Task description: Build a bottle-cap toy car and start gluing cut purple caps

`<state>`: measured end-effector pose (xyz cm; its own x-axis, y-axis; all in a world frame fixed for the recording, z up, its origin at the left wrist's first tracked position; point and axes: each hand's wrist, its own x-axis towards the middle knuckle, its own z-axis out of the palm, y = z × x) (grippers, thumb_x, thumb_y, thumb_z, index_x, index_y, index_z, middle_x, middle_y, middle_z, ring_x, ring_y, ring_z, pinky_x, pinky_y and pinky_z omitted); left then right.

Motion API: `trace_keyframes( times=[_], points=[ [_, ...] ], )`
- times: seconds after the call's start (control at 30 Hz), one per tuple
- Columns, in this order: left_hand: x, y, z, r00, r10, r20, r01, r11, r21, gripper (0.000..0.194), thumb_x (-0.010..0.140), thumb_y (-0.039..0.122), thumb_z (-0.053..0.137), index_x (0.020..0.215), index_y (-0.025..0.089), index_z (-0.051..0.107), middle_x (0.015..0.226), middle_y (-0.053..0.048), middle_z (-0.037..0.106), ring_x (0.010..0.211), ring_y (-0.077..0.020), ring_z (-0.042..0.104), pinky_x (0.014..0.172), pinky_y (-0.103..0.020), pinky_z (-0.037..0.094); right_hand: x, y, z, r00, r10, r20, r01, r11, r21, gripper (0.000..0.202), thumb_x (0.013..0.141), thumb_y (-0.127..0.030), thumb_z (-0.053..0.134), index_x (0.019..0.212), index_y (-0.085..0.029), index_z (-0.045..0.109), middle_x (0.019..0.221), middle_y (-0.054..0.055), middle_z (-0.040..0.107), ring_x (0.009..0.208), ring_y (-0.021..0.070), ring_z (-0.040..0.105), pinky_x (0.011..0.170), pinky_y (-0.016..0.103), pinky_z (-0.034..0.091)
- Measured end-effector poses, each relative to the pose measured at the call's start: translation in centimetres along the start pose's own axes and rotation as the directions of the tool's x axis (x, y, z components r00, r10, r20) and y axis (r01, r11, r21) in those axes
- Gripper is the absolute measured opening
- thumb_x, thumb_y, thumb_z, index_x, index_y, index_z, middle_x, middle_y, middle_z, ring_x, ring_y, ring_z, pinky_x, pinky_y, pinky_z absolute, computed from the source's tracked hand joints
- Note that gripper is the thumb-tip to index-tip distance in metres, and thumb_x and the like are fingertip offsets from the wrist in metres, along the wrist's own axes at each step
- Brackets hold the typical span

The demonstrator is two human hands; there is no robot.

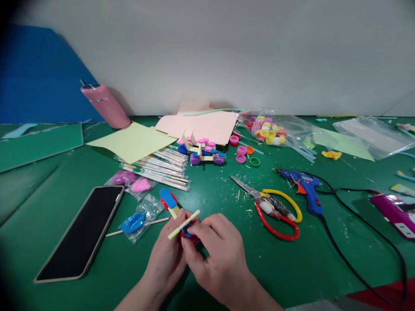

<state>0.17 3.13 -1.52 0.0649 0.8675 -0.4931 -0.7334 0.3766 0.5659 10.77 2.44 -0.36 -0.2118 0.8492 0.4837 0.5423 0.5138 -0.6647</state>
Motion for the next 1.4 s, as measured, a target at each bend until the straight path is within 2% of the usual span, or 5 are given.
trace_keyframes(
  times=[0.27,0.67,0.97,1.13,1.4],
  points=[
    [0.2,0.2,-0.2,0.99,-0.131,0.059,0.138,0.979,-0.153,0.016,0.075,0.025,0.058,0.065,0.013,0.061,0.06,-0.001,0.059,0.053,-0.0078,0.049,0.054,-0.018,0.04,-0.1,0.5,-0.7,0.996,-0.078,0.052,0.078,0.997,0.015,0.013,0.075,-0.014,0.057,0.086,-0.019,0.062,0.07,0.002,0.058,0.064,0.0137,0.051,0.056,0.026,0.043],
    [0.1,0.1,-0.3,0.983,-0.16,0.089,0.17,0.978,-0.123,0.016,0.074,0.025,0.059,0.066,0.012,0.062,0.059,-0.001,0.058,0.054,-0.0085,0.052,0.053,-0.018,0.04,0.9,0.4,-1.3,0.967,-0.144,0.209,0.16,0.985,-0.063,0.012,0.081,-0.02,0.052,0.081,-0.021,0.064,0.069,0.001,0.056,0.062,0.0123,0.047,0.056,0.024,0.038],
    [0.1,0.3,-0.4,0.966,-0.193,0.173,0.216,0.969,-0.12,0.022,0.079,0.03,0.054,0.066,0.012,0.059,0.058,-0.001,0.057,0.051,-0.0085,0.05,0.051,-0.019,0.039,0.4,0.7,-1.8,0.976,-0.145,0.162,0.137,0.989,0.059,0.024,0.076,-0.015,0.057,0.099,-0.019,0.057,0.076,0.003,0.058,0.066,0.0144,0.05,0.059,0.028,0.042],
    [-0.1,0.5,-0.2,0.964,-0.234,0.129,0.25,0.96,-0.125,0.018,0.076,0.027,0.058,0.066,0.011,0.06,0.062,-0.002,0.058,0.053,-0.0075,0.051,0.05,-0.017,0.038,0.2,1.2,-2.3,0.983,-0.143,0.115,0.139,0.99,0.036,0.02,0.076,-0.015,0.055,0.095,-0.02,0.06,0.073,0.002,0.058,0.062,0.0131,0.051,0.056,0.026,0.043],
    [0.0,0.3,-0.3,0.963,-0.223,0.155,0.241,0.964,-0.111,0.02,0.076,0.029,0.058,0.065,0.011,0.061,0.06,-0.002,0.057,0.056,-0.0082,0.051,0.054,-0.017,0.04,0.7,0.5,-1.9,0.954,-0.179,0.239,0.199,0.978,-0.065,0.014,0.081,-0.022,0.052,0.086,-0.02,0.065,0.067,0.001,0.056,0.06,0.0129,0.048,0.054,0.026,0.039]
  ],
)
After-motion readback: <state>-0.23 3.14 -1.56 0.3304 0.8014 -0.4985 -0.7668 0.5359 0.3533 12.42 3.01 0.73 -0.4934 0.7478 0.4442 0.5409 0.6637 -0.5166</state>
